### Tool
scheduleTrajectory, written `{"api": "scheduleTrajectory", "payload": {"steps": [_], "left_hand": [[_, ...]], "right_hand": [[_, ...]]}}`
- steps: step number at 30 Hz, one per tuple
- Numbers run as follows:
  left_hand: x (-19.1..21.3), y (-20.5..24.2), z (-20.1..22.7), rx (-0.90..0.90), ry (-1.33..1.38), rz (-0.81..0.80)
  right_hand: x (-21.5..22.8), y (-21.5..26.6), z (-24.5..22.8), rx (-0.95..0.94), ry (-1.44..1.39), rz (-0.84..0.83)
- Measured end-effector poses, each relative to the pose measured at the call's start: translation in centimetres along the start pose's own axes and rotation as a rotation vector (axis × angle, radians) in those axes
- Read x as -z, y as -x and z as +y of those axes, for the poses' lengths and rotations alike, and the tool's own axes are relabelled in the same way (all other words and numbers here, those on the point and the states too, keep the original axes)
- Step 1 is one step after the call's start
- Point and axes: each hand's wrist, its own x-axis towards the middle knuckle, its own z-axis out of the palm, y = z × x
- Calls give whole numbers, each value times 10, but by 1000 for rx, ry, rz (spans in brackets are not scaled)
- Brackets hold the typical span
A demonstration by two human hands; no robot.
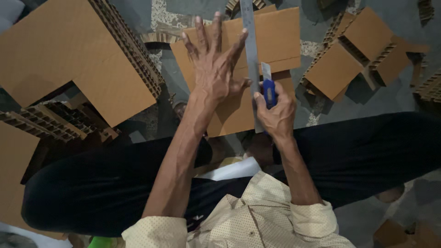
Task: The person sits on the floor and uses a metal ruler and a utility knife to cut rectangular pieces of corrugated cardboard. They score the cardboard along the ruler, then fold and tear the scored lines to separate the pieces.
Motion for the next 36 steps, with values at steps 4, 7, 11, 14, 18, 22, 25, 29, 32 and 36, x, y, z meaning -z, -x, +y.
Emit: {"api": "scheduleTrajectory", "payload": {"steps": [4, 7, 11, 14, 18, 22, 25, 29, 32, 36], "left_hand": [[1, 5, 0, -36, -8, 54], [1, 1, 1, -18, 44, 44], [-3, -8, 12, -46, -127, 76], [-7, -20, 29, -93, -269, 129], [-6, -26, 37, -59, -370, -4], [-2, -30, 36, -38, -384, -26], [2, -28, 33, -54, -361, -29], [5, -27, 33, -51, -332, -14], [8, -26, 32, -46, -304, -53], [14, -28, 33, -39, -286, -48]], "right_hand": [[1, 3, -1, -24, -22, 3], [0, 0, -1, 19, -10, 18], [-1, 1, 3, 30, -31, 25], [-1, -2, 4, 27, -13, 20], [1, -3, 2, 40, 13, 3], [4, -4, -4, -54, -21, -25], [10, -4, -11, -136, 38, -91], [26, -6, -24, 122, 35, -11], [34, -17, -31, 143, 55, -78], [22, -50, -34, 199, 124, -39]]}}
